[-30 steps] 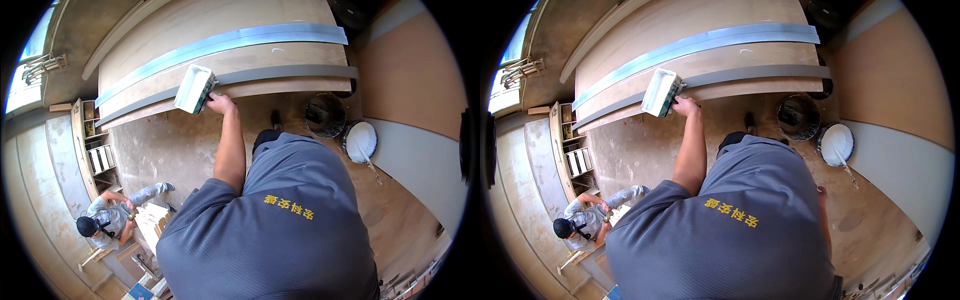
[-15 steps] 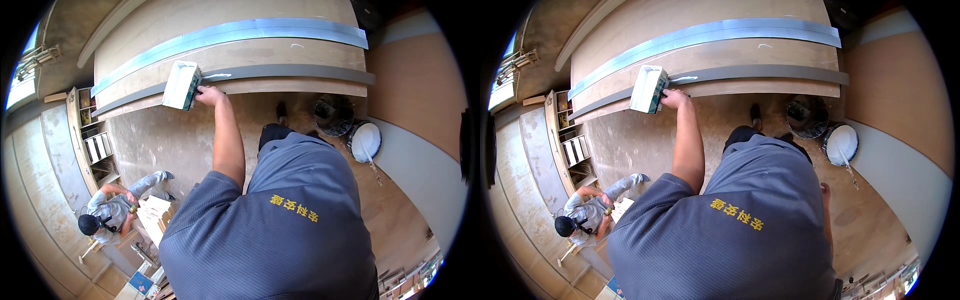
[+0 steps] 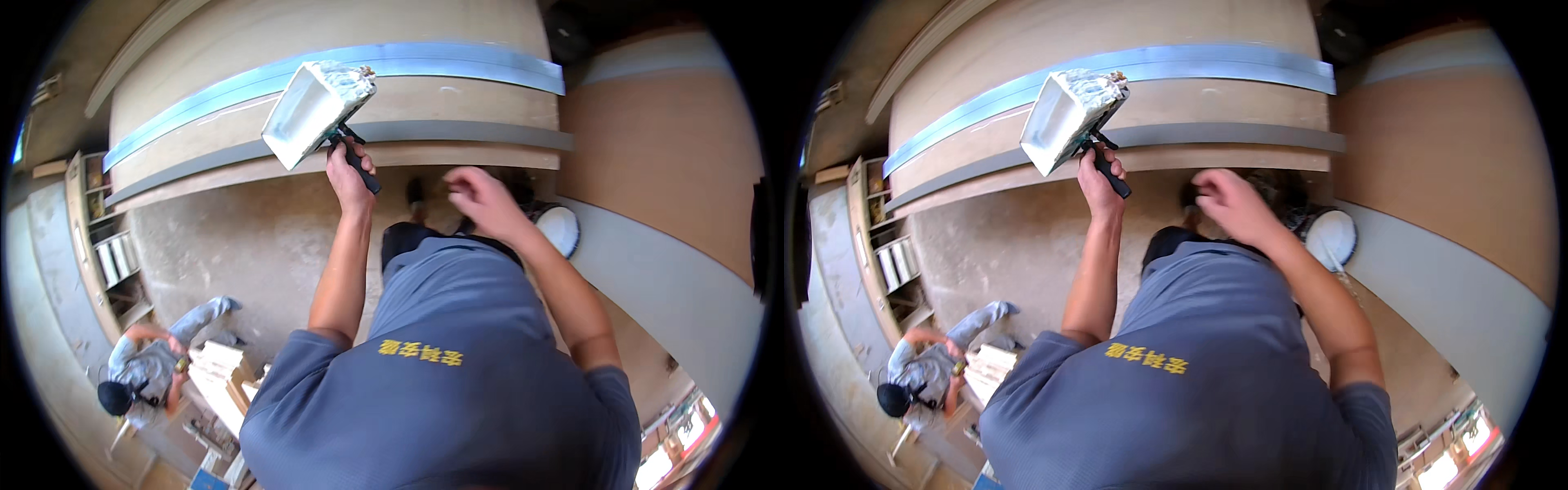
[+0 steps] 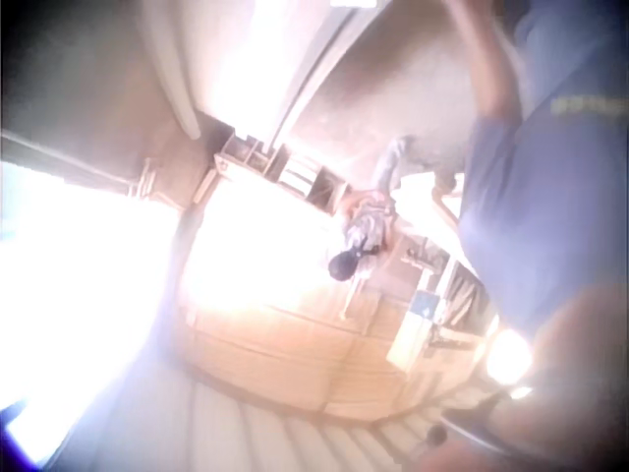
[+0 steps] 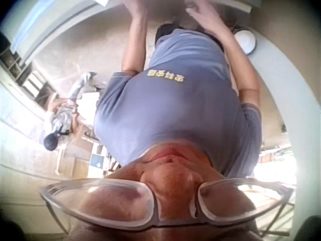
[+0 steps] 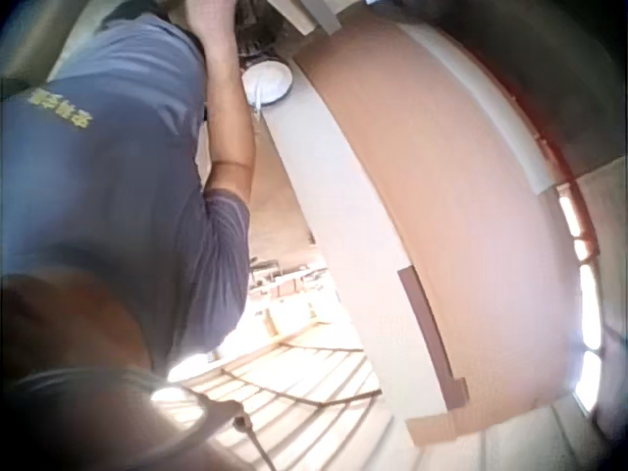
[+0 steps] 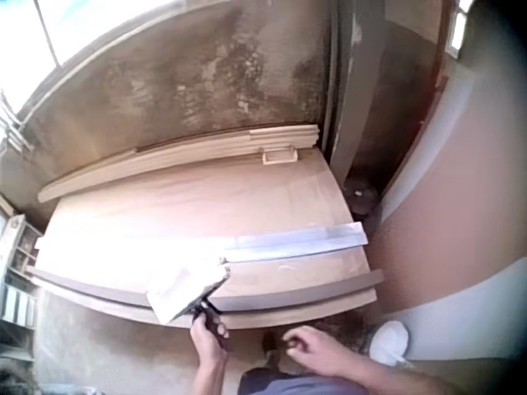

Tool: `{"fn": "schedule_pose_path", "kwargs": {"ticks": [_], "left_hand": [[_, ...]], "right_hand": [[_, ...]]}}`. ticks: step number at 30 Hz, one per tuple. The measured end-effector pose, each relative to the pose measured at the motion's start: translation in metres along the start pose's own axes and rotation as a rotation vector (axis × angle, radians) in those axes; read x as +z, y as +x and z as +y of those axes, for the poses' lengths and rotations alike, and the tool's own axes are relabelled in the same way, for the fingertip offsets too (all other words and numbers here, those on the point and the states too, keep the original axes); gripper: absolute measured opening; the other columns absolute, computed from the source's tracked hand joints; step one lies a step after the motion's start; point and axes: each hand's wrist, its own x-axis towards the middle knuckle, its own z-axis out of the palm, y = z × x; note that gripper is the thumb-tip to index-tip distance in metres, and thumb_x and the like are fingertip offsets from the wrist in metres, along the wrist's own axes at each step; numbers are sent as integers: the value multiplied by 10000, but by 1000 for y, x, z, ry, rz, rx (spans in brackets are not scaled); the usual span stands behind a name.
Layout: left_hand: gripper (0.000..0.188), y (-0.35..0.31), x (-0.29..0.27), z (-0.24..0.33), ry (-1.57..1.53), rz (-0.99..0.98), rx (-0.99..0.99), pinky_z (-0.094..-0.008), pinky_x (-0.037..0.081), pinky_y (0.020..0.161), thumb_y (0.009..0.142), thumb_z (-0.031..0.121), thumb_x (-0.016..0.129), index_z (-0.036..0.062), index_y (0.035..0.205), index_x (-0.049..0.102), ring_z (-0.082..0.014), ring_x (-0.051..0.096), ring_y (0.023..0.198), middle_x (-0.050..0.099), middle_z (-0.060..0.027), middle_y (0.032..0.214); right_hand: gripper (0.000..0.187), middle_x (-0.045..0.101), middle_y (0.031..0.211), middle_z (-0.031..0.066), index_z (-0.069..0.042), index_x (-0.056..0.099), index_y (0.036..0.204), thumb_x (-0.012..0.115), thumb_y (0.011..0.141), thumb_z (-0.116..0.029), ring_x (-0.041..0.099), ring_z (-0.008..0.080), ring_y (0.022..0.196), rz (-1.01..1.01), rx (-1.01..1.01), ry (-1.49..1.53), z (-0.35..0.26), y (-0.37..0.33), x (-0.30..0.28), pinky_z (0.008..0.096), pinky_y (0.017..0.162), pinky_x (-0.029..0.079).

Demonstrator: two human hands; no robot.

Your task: The person ladles paste from a bucket into a handheld applicator, coats long strips by running the applicator along them, and places the applicator on a table.

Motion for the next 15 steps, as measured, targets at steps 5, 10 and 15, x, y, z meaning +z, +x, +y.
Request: {"fn": "schedule_pose_path", "kwargs": {"ticks": [5, 10, 15], "left_hand": [[223, -35, 68, -50, 106, -219, 28, -249, 471, 629, 980, 246, 502, 46, 1076, 496, -117, 552, 738, 580, -52, 867], [321, -79, 121, -82, 103, -392, -170, -314, 455, 920, 982, 218, 495, 61, 1250, 416, -172, 554, 1043, 577, -101, 1220], [399, -108, 154, -136, 193, -696, -283, -305, 388, 1007, 975, 180, 495, 35, 1341, 432, -176, 499, 1178, 527, -98, 1318]], "right_hand": [[420, 547, 1030, 55, 3, 466, 1239, 616, 850, -47, 534, 107, 866, -99, 90, 194, -7, 26, 2, 254, 830, 464], [448, 578, 1022, 96, 41, 455, 1223, 614, 814, -45, 570, 146, 927, -50, 122, 324, 16, 0, -46, 287, 842, 478], [572, 579, 1036, 121, 20, 439, 1250, 640, 720, -58, 572, 240, 966, 189, 130, 398, 48, -39, -85, 331, 862, 470]]}}
